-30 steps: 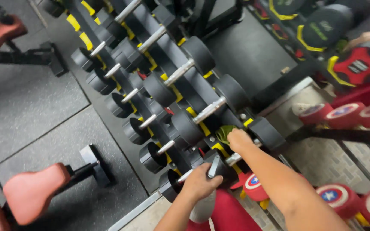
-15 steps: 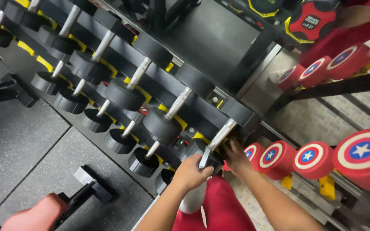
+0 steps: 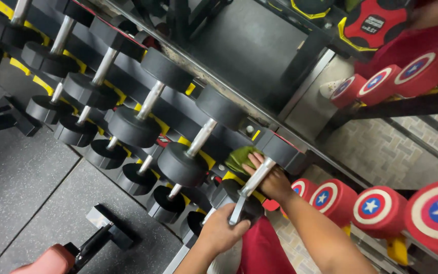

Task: Cleaning gym equipment with a spray bottle and cloth.

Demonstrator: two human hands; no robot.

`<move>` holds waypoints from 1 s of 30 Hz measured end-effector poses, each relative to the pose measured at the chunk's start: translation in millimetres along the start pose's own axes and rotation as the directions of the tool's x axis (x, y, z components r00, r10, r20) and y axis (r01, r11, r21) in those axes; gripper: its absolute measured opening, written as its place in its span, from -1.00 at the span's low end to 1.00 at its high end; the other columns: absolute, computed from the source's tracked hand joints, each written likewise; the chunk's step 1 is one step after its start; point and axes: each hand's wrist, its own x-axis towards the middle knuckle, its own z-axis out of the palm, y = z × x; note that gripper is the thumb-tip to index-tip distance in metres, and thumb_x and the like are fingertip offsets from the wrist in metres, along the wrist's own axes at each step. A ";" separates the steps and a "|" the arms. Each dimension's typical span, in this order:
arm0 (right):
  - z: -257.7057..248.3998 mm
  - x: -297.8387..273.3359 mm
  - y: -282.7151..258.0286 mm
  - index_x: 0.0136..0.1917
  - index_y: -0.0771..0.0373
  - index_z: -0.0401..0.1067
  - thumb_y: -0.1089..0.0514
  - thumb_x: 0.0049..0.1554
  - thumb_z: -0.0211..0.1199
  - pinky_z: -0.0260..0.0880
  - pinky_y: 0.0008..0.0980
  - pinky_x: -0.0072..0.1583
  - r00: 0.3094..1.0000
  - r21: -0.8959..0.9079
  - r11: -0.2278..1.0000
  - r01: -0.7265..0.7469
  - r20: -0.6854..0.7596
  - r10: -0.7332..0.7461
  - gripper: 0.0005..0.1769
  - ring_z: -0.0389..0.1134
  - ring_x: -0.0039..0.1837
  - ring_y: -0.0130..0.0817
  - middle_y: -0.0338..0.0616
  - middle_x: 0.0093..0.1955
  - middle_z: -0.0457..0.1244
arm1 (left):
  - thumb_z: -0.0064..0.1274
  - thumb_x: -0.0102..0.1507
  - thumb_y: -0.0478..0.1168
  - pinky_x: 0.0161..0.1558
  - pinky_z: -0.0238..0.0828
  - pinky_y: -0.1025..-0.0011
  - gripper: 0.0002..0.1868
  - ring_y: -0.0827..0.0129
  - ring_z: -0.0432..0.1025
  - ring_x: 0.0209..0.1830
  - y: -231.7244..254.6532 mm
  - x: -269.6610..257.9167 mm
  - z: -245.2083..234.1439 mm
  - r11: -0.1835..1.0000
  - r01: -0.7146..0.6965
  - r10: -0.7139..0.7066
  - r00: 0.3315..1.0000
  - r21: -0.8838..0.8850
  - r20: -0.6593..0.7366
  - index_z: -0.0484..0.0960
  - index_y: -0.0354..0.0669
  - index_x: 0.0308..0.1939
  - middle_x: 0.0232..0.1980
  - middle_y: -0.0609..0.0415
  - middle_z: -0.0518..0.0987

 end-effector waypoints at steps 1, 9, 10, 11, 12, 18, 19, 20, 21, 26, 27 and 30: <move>1.8 -19.6 2.8 0.45 0.02 0.37 0.06 0.16 0.16 0.07 -0.03 0.53 1.000 -0.006 1.000 -0.004 -0.004 0.004 -0.43 0.06 0.61 -0.04 0.03 0.56 0.13 | 0.18 0.06 0.06 0.01 0.51 0.27 -0.46 0.05 0.61 -0.08 -0.1 3.7 1.3 1.000 -0.007 0.007 1.000 0.003 0.002 0.63 -0.10 0.05 -0.10 -0.13 0.68; -5.4 -129.9 -12.6 0.18 0.17 0.53 0.38 -0.05 0.21 0.30 -0.11 0.35 0.779 0.352 0.728 -0.588 0.003 0.627 -0.51 0.30 0.31 -0.01 0.02 0.26 0.32 | 0.21 0.06 0.07 -0.04 0.51 0.20 -0.49 0.02 0.61 -0.14 22.2 21.7 9.6 0.993 -0.110 0.113 0.992 0.048 -0.062 0.64 -0.13 -0.02 -0.19 -0.14 0.69; -20.5 -131.9 -17.5 0.18 0.17 0.53 0.38 -0.05 0.21 0.30 -0.11 0.35 0.776 0.351 0.727 -0.590 -0.001 0.630 -0.51 0.30 0.31 -0.01 0.02 0.26 0.32 | 0.21 0.06 0.07 -0.04 0.51 0.20 -0.49 0.02 0.61 -0.14 26.4 24.8 9.8 0.992 -0.114 0.117 0.991 0.050 -0.059 0.64 -0.13 -0.02 -0.19 -0.14 0.69; -36.2 -136.9 -24.9 0.27 0.17 0.50 0.37 0.08 0.15 0.32 -0.06 0.28 0.542 0.669 0.320 -0.670 0.147 0.827 -0.52 0.35 0.28 0.11 0.10 0.25 0.35 | 0.22 0.06 0.09 -0.06 0.51 0.18 -0.48 0.00 0.60 -0.14 29.3 25.5 11.8 0.988 -0.141 0.146 0.987 0.063 -0.073 0.63 -0.13 -0.01 -0.19 -0.14 0.69; -51.5 -141.6 -32.2 0.35 0.17 0.46 0.36 0.20 0.10 0.34 -0.02 0.22 0.303 0.816 -0.167 -0.554 0.384 0.872 -0.54 0.39 0.24 0.22 0.17 0.23 0.37 | 0.22 0.05 0.10 -0.07 0.50 0.16 -0.46 -0.01 0.60 -0.14 31.8 26.5 13.7 0.983 -0.169 0.175 0.981 0.076 -0.086 0.62 -0.12 0.00 -0.18 -0.13 0.69; -190.5 -46.5 -59.2 0.25 0.28 0.47 0.44 0.05 0.22 0.29 -0.13 0.40 0.795 0.333 0.879 -0.341 -0.397 0.459 -0.53 0.28 0.39 0.06 0.11 0.38 0.26 | 0.22 0.07 0.09 -0.01 0.48 0.19 -0.45 -0.01 0.57 -0.07 56.1 35.1 13.2 0.980 -0.175 0.186 0.974 0.090 -0.129 0.62 -0.13 0.04 -0.12 -0.17 0.68; -189.4 -28.2 -52.7 0.25 0.28 0.47 0.44 0.05 0.22 0.29 -0.13 0.40 0.793 0.333 0.880 -0.339 -0.402 0.458 -0.53 0.28 0.39 0.06 0.11 0.38 0.26 | 0.22 0.07 0.09 -0.01 0.48 0.19 -0.45 -0.01 0.57 -0.07 56.3 35.3 11.8 0.980 -0.178 0.190 0.973 0.093 -0.130 0.62 -0.13 0.04 -0.12 -0.17 0.68; -188.1 -9.4 -45.6 0.23 0.24 0.50 0.36 -0.04 0.29 0.21 -0.01 0.40 0.875 0.235 0.928 -0.289 -0.328 0.356 -0.48 0.22 0.42 0.12 0.13 0.38 0.25 | 0.22 0.08 0.08 0.01 0.46 0.19 -0.44 -0.01 0.56 -0.03 56.5 36.3 10.2 0.973 -0.212 0.224 0.963 0.093 -0.151 0.61 -0.13 0.07 -0.07 -0.17 0.67; -186.7 9.1 -39.2 0.21 0.21 0.52 0.28 -0.14 0.35 0.13 0.11 0.40 0.939 0.143 0.964 -0.223 -0.234 0.252 -0.42 0.15 0.45 0.18 0.15 0.37 0.24 | 0.22 0.08 0.07 0.04 0.44 0.19 -0.42 -0.01 0.55 0.00 55.9 36.1 9.0 0.966 -0.241 0.253 0.952 0.091 -0.172 0.60 -0.13 0.10 -0.02 -0.17 0.66; -153.0 88.8 -16.7 0.08 0.08 0.58 0.13 -0.10 0.39 0.12 0.18 0.37 0.979 0.071 0.982 -0.177 -0.089 0.183 -0.58 0.11 0.47 0.07 0.03 0.32 0.27 | 0.19 0.10 0.07 0.04 0.47 0.23 -0.45 0.04 0.59 -0.01 58.4 32.5 -1.6 0.989 -0.144 0.149 0.972 0.041 -0.183 0.63 -0.14 0.08 -0.05 -0.14 0.69; -146.0 102.9 -11.6 -0.01 0.06 0.61 0.11 -0.08 0.37 0.17 0.11 0.36 0.983 0.098 0.979 -0.178 -0.028 0.181 -0.69 0.15 0.44 0.04 -0.03 0.27 0.29 | 0.21 0.10 0.06 0.05 0.45 0.23 -0.44 0.04 0.57 0.00 55.8 34.5 0.2 0.986 -0.162 0.167 0.962 0.041 -0.216 0.63 -0.13 0.11 -0.03 -0.13 0.68; -115.7 150.6 -5.0 -0.08 0.05 0.64 0.08 0.10 0.22 0.24 0.04 0.28 0.864 -0.108 0.948 -0.299 0.392 0.317 -0.80 0.25 0.32 -0.09 -0.15 0.11 0.34 | 0.22 0.08 0.06 0.04 0.47 0.25 -0.42 0.06 0.58 -0.02 57.1 39.6 4.3 0.991 -0.130 0.122 0.962 -0.017 -0.243 0.61 -0.13 0.10 -0.05 -0.12 0.69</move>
